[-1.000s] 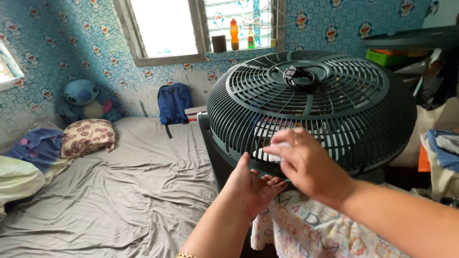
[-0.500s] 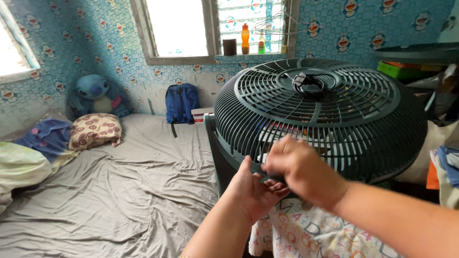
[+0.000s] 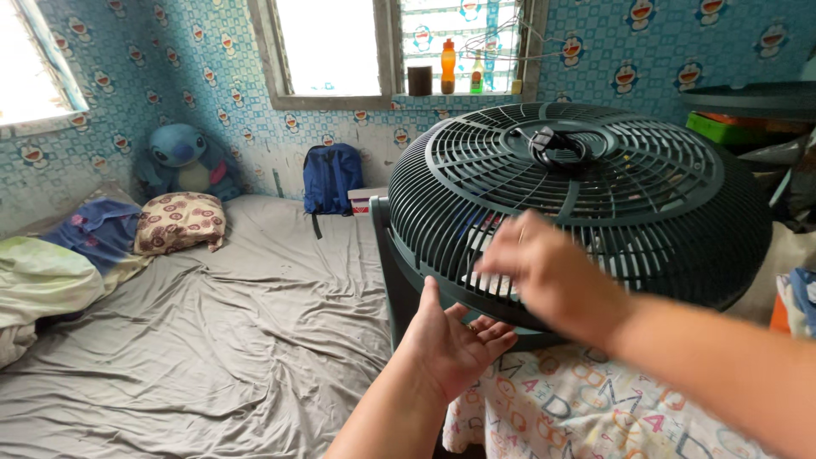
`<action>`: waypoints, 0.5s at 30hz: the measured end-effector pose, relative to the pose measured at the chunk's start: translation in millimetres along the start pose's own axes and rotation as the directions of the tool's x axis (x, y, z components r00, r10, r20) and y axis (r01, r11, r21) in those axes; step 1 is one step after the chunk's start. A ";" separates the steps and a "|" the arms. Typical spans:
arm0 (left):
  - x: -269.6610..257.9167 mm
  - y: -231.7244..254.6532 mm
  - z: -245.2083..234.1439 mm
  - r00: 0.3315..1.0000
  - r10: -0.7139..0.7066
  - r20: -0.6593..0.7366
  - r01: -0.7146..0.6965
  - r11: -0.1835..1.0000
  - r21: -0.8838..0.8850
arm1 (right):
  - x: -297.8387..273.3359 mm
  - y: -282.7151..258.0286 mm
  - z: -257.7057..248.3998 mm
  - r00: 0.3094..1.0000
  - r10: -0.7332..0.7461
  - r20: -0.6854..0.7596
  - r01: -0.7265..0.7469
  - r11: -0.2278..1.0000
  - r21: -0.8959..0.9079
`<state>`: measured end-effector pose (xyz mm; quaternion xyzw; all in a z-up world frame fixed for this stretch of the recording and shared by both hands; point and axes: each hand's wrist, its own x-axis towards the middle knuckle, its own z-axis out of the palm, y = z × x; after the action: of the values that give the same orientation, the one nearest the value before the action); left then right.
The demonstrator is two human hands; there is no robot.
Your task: The person wipes the exterior grill of a standing fan with a white cloth. They rotate the fan head to reach different sections and continue wiping the surface throughout the clip.
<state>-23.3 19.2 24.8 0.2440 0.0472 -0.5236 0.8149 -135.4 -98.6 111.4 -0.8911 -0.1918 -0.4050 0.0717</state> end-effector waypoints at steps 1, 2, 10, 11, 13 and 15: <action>-3.2 -0.8 0.8 0.999 0.003 -0.036 -0.004 1.000 -0.012 | -5.2 -8.6 4.4 0.998 -0.004 0.066 0.003 1.000 0.010; -6.5 -0.9 0.1 1.000 0.019 0.025 -0.019 1.000 -0.001 | -9.0 -16.4 8.4 0.991 -0.008 0.132 0.006 1.000 0.020; -8.1 -9.3 -5.5 0.997 0.060 0.056 -0.051 0.988 -0.146 | 65.6 8.3 60.0 0.965 -0.203 0.169 0.200 0.979 0.034; -9.1 -9.5 -5.0 0.997 0.054 0.050 -0.046 0.987 -0.156 | 78.1 13.5 72.2 0.955 -0.215 0.205 0.226 0.974 -0.028; -12.4 -7.0 -3.4 0.998 0.047 0.038 -0.039 0.983 -0.180 | 88.7 17.7 92.2 0.926 -0.207 0.314 0.274 0.943 -0.188; -16.0 -4.6 -3.2 0.996 0.029 0.084 -0.015 0.987 -0.160 | 88.2 13.3 107.8 0.883 -0.143 0.448 0.330 0.866 -0.375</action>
<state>-34.0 32.4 25.8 0.1556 0.0510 -0.5192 0.8388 -2.4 -55.3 106.5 -0.9168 -0.2158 -0.2500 -0.2246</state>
